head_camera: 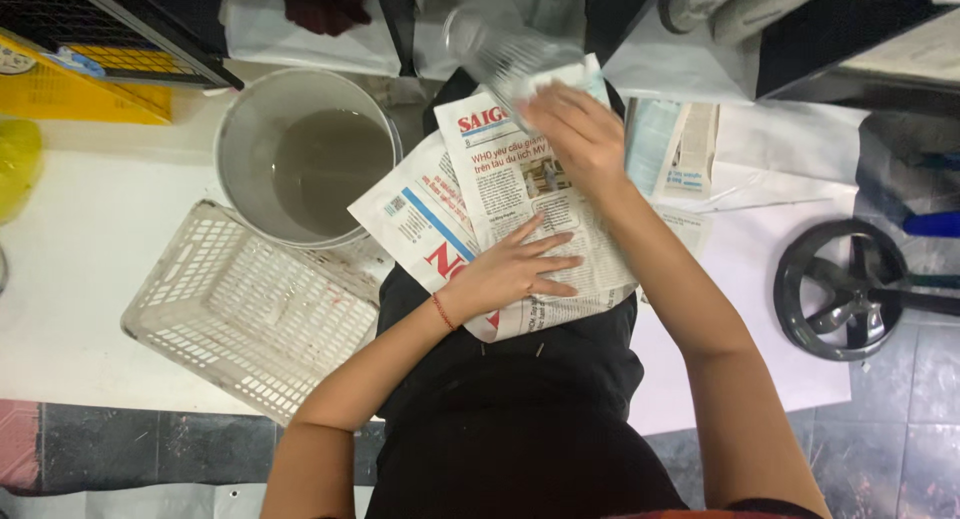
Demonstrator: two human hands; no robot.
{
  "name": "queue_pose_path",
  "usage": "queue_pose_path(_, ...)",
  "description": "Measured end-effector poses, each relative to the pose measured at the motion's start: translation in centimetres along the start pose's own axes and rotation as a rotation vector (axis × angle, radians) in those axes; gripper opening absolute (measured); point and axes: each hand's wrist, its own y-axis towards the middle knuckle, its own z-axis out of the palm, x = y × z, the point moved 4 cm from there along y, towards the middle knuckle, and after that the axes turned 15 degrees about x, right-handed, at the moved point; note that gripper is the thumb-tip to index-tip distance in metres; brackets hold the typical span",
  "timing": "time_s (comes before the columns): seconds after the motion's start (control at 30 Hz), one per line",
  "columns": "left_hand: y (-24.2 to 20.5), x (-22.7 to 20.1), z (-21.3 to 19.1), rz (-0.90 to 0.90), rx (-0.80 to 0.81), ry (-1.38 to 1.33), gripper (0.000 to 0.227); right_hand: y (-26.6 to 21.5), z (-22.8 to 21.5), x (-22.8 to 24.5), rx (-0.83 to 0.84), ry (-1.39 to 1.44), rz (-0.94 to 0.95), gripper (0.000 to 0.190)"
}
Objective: The person sits on the floor and wraps clear glassware in newspaper. They unwrap a glass, fold a newspaper sheet, wrap the glass, and place it on a shelf. The process is repeated for multiple glasses.
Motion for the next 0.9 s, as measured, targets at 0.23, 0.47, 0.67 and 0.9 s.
queue_pose_path(0.23,-2.6,0.3,0.6,0.200,-0.116,0.251,0.026,-12.8,-1.9,3.5,-0.250,0.847,0.747,0.006)
queue_pose_path(0.47,-2.2,0.5,-1.3,0.106,-0.103,0.020,0.018,-18.6,-2.4,6.0,-0.301,0.911,0.886,0.012)
queue_pose_path(0.67,0.6,-2.8,-3.0,-0.037,-0.036,-0.025,0.016,-18.9,-3.6,7.6,-0.488,1.006,0.863,0.013)
queue_pose_path(0.9,3.2,-1.2,0.7,-0.135,0.360,-0.647,0.056,-17.8,-3.8,9.4,-0.497,1.291,0.910,0.010)
